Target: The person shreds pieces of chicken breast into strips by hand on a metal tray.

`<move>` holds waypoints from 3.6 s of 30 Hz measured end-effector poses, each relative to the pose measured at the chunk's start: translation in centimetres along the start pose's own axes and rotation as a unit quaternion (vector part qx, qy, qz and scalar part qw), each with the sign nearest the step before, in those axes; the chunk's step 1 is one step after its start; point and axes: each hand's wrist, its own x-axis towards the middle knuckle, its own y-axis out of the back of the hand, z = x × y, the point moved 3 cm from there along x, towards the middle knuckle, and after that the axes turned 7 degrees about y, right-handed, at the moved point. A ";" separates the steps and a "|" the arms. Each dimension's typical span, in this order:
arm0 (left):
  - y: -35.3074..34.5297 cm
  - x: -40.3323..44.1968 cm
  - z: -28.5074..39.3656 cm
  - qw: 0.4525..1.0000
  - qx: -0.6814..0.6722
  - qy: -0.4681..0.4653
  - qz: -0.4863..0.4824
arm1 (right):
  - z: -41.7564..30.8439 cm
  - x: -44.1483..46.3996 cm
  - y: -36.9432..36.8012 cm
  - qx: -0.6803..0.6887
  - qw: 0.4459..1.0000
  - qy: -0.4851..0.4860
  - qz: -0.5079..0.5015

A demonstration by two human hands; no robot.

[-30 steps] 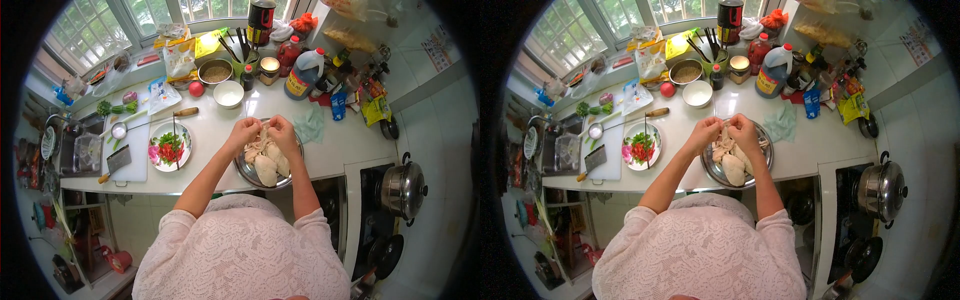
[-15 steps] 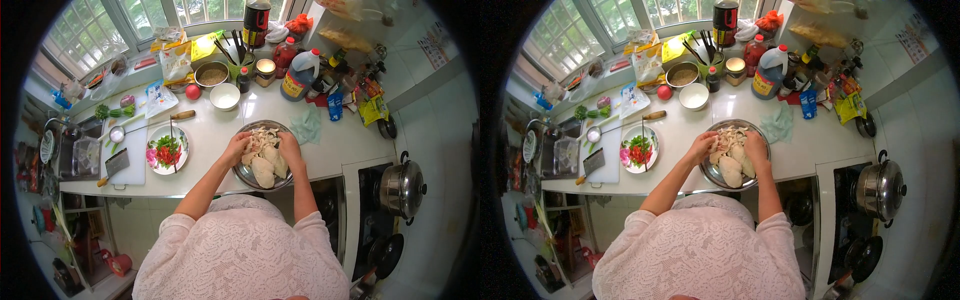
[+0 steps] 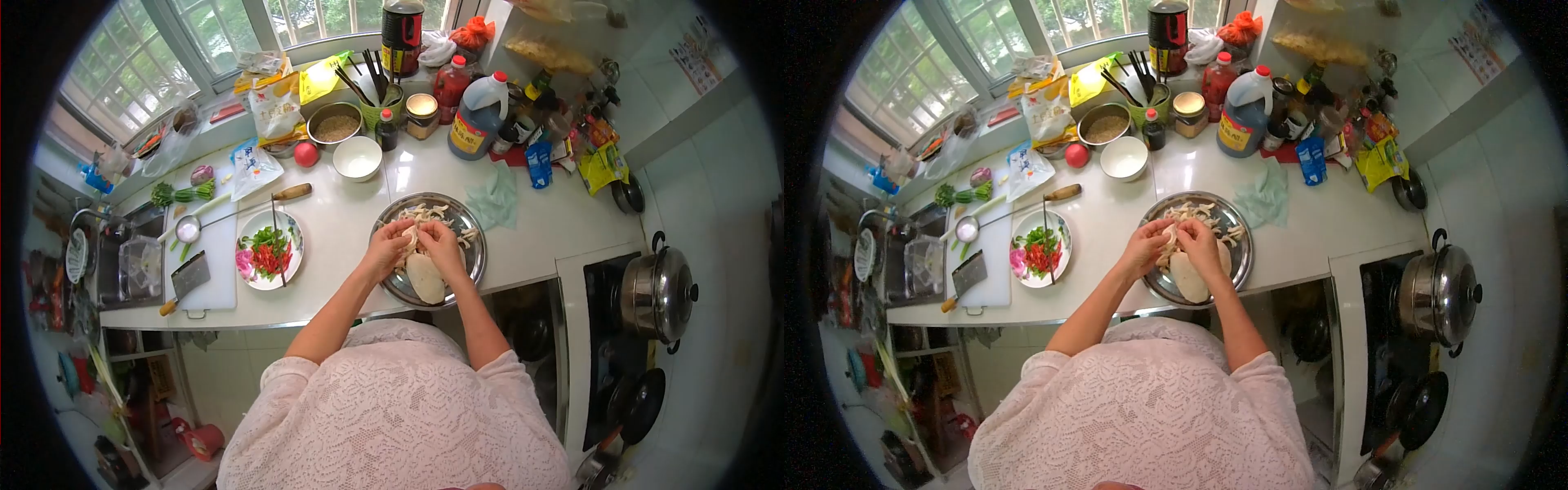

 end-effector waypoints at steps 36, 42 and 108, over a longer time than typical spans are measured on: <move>1.8 -2.6 1.8 0.995 -0.082 -0.006 0.049 | -2.7 1.6 2.4 -0.190 0.951 0.227 0.094; -0.3 -3.3 2.1 0.997 0.046 -0.028 0.056 | -2.2 0.4 -1.2 -0.097 0.992 0.086 0.000; 1.2 -1.9 2.0 0.992 -0.128 0.002 -0.001 | -2.6 1.8 2.7 -0.244 0.957 0.153 0.042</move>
